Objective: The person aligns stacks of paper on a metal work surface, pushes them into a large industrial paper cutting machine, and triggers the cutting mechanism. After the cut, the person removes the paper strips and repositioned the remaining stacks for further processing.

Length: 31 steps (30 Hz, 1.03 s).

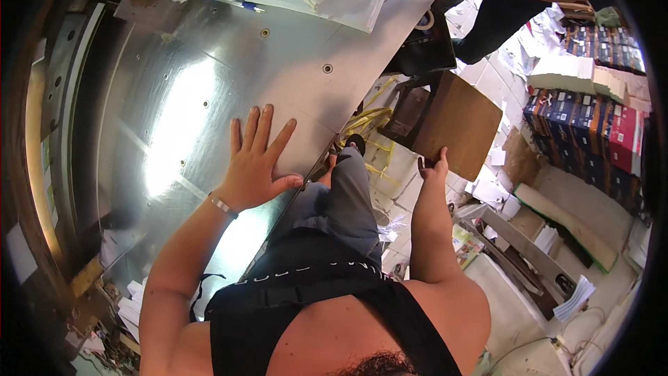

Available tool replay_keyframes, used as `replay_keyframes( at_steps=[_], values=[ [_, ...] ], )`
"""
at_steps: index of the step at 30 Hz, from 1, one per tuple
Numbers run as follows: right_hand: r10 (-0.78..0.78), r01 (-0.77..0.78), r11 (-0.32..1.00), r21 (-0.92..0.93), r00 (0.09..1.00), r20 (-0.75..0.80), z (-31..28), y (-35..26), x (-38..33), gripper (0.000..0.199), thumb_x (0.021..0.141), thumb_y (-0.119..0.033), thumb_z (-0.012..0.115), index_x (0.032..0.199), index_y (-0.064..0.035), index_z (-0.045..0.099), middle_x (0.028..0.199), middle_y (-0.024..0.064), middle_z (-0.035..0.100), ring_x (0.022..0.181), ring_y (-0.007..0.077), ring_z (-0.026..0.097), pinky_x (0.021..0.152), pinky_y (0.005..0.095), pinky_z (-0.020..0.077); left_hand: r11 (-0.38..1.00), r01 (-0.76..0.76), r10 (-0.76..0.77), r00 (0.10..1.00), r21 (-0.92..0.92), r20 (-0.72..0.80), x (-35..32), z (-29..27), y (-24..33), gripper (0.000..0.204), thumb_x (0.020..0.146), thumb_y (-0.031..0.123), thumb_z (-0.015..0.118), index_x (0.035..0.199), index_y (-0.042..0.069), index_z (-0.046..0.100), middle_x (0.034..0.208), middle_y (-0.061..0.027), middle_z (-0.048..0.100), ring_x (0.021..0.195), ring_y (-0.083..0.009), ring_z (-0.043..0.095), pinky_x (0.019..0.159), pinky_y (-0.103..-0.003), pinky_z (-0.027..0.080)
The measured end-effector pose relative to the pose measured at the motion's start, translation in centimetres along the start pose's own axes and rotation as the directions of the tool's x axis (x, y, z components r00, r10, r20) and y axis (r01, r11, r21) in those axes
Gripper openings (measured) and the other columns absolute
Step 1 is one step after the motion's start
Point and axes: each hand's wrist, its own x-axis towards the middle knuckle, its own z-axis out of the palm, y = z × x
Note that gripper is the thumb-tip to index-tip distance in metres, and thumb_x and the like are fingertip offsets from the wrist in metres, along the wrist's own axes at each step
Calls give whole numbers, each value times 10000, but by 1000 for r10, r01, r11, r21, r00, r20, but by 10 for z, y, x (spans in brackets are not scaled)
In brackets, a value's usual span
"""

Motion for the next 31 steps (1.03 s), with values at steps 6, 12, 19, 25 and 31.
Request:
replay_keyframes(
  at_steps=[6, 12, 19, 25, 31],
  values=[
    [-88, 128, 974, -185, 974, 210, -94, 42, -31, 517, 899, -512, 681, 1311, -213, 589, 1332, 5, 600, 1206, 275, 546, 918, 517, 461, 1000, -12, 12, 1000, 9, -8, -2, 1, 0, 994, 845, 766, 510, 1585, 151, 262, 1621, -303, 115, 1501, -501, 80, 1171, -658, 31],
    [122, -93, 973, -213, 984, 132, -213, 83, -107, 717, 917, -614, 575, 1453, -147, 481, 1472, 86, 509, 1307, 393, 485, 1078, 562, 390, 1000, -2, 1, 1000, -17, -13, -10, 1, 1, 997, 841, 762, 524, 1588, 159, 254, 1627, -290, 110, 1506, -494, 62, 1180, -649, 15],
    [134, -66, 653, -755, 991, 29, -253, 64, -111, 612, 978, -451, 541, 1469, -95, 457, 1486, 165, 459, 1304, 355, 486, 1067, 475, 403, 995, 21, -32, 992, -93, -121, -12, 7, 1, 973, 831, 766, 527, 1580, 197, 279, 1633, -251, 136, 1515, -465, 75, 1188, -640, 18],
    [-142, 797, 9, -604, 599, 788, -84, -7, -110, 609, 994, -309, 582, 1507, -41, 393, 1534, 238, 379, 1361, 333, 438, 1084, 398, 399, 999, 31, -38, 981, -38, -191, -12, 21, 4, 967, 817, 762, 541, 1575, 211, 304, 1637, -229, 160, 1518, -444, 96, 1197, -626, 23],
    [263, 790, 332, -515, 447, 855, 93, 0, -253, 756, 942, -439, 659, 1571, -178, 331, 1574, 139, 393, 1465, 298, 332, 1158, 533, 261, 981, 20, -94, 917, -191, -388, -6, 41, 62, 986, 789, 702, 636, 1587, 242, 283, 1664, -160, 149, 1524, -417, 111, 1178, -664, 34]
  ],
)
